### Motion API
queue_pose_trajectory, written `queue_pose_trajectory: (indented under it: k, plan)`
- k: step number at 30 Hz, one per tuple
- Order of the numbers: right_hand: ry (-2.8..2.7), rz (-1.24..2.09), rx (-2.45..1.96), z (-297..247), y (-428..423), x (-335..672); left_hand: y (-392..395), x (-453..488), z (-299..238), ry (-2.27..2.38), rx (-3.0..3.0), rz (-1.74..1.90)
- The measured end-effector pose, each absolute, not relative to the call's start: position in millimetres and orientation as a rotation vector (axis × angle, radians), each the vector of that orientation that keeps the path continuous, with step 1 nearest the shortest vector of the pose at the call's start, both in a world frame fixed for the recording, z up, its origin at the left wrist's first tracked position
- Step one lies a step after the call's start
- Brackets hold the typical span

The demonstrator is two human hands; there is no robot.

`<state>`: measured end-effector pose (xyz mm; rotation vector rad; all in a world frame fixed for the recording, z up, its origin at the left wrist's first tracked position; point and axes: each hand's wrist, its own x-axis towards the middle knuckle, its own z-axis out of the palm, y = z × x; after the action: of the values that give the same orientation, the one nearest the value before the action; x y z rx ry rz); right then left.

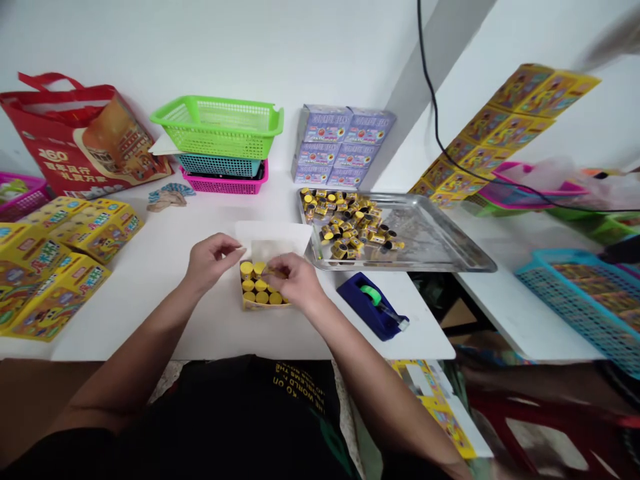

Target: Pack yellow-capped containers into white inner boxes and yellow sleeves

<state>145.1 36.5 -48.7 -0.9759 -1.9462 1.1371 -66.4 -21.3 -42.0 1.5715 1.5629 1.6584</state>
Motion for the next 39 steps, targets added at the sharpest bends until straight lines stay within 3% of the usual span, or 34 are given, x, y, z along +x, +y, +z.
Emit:
queue_pose_trajectory:
  k: [4,7,14,16,25,33,39]
  plan:
    - [-2.415,0.738,-1.107,-51.8,17.6,122.2,-26.6,-66.6,-62.1,1.698,1.137,1.757]
    - [-2.441,0.687,-1.132,-53.4,10.1,104.8,-26.4,-56.3,-68.7,1.641,1.080,1.599]
    - [-1.809,1.385,-1.033,-70.9,14.3,108.4,-29.4,-45.6,-74.5,1.591,1.092,1.439]
    - [-1.760,1.454,-0.984,-75.7,12.4,111.1,-30.0,-44.7,-76.5,1.568,1.065,1.443]
    - [-2.059,0.689,-1.358,-71.8,47.1,136.1,-35.4,-46.0,-75.5,1.632,1.182,1.285]
    - [-2.075,1.066,-1.347,-79.9,55.0,123.4,-32.4,-45.4,-78.8,1.706,1.196,1.290]
    - [-2.005,0.729,-1.239,-54.3,60.4,171.2,-36.7,-45.9,-73.5,1.786,1.283,1.209]
